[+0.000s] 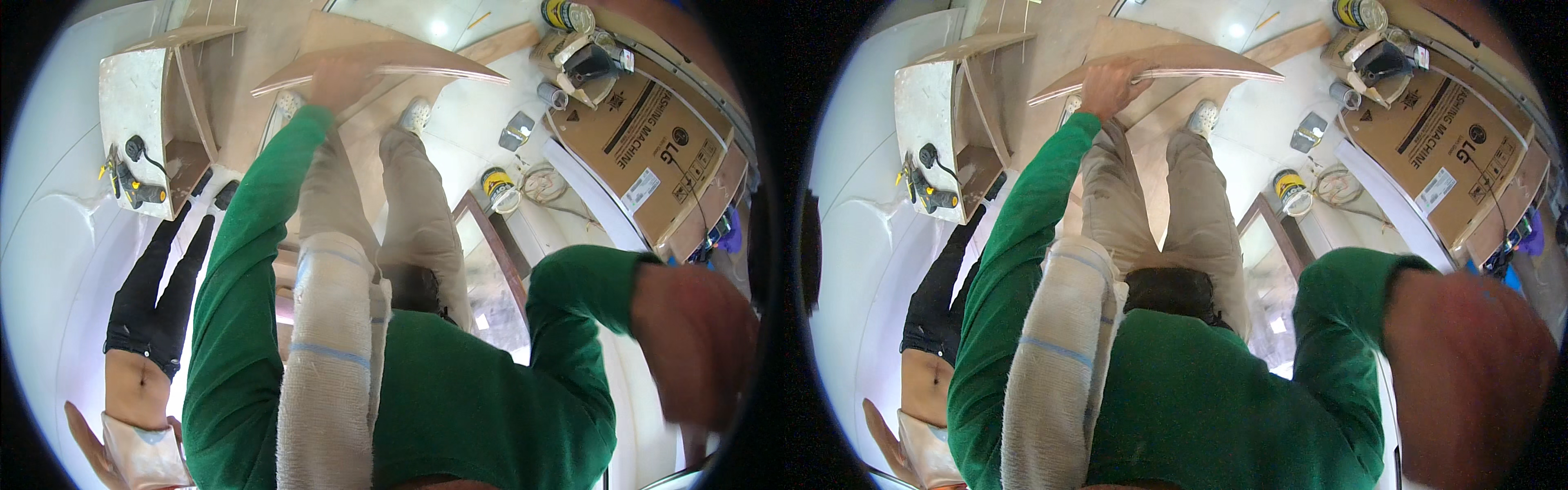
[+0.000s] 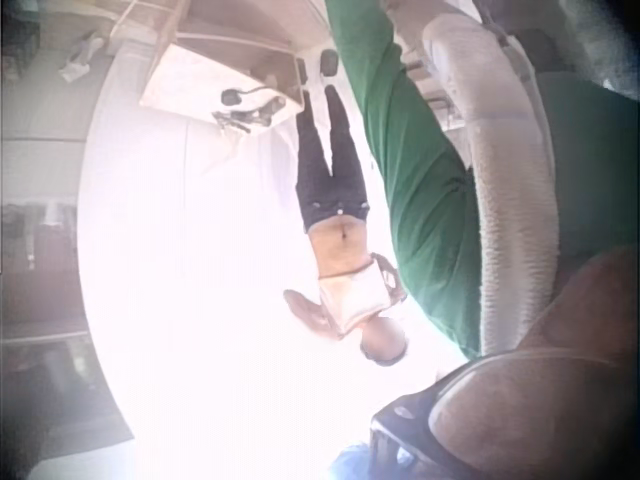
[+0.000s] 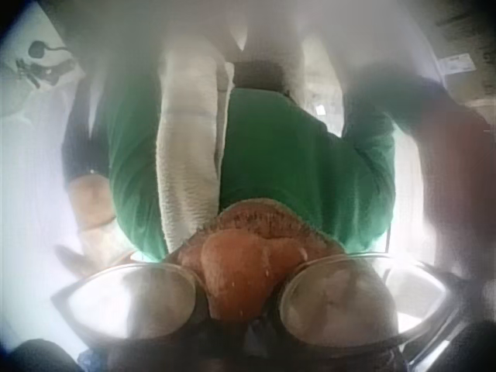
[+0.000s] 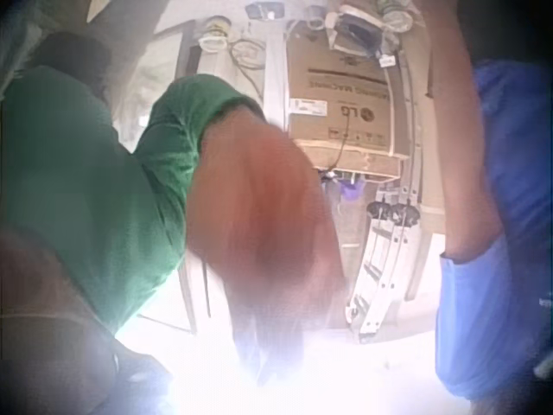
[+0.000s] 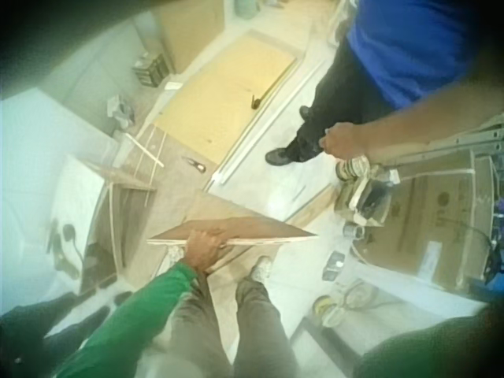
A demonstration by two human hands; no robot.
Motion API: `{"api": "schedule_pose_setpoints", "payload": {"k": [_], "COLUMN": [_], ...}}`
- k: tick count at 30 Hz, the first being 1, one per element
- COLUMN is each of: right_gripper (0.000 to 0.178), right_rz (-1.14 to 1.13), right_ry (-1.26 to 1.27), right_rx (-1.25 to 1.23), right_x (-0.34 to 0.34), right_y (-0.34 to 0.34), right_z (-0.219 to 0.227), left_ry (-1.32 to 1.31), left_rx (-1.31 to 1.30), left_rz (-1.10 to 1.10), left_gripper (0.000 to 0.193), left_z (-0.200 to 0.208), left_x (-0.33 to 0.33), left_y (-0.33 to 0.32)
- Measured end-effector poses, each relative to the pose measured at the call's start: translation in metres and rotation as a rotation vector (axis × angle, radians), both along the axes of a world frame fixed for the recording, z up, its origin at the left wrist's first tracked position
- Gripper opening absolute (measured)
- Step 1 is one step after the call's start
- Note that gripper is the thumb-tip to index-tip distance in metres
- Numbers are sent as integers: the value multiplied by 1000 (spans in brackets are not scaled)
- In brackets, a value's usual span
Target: The person assembles a wooden cabinet by drilling screws into wooden panels, aligning and securing them together, and marking measurements with a pencil. They handle multiple wooden pieces and use a power drill and pencil to complete the assembly.
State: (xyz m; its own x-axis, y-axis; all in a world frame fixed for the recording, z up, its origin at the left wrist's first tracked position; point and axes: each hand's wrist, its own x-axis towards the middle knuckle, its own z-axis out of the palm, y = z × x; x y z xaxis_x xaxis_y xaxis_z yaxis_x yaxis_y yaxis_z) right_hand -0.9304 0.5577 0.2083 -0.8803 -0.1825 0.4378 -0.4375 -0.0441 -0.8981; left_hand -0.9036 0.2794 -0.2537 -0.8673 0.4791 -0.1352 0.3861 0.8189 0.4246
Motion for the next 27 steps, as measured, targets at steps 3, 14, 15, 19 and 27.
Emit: {"api": "schedule_pose_setpoints", "payload": {"k": [3,14,15,19,27], "right_gripper": [47,16,16,18,15], "right_rz": [-188,-371,-372,-348,-310], "right_ry": [-192,-868,-732,-381,-336], "right_rx": [-10,361,378,567,529], "right_x": [19,78,77,66,56], "right_y": [14,26,29,35,34], "right_z": [-69,-361,-370,-395,-413], "left_ry": [-25,-33,-33,3,57], "left_rx": [4,47,37,53,106], "left_rz": [22,32,25,58,71], "left_gripper": [36,33,33,32,34], "left_z": [1,2,1,0,2], "left_x": [-4,-8,-9,-12,-17], "left_y": [0,0,3,4,6]}}
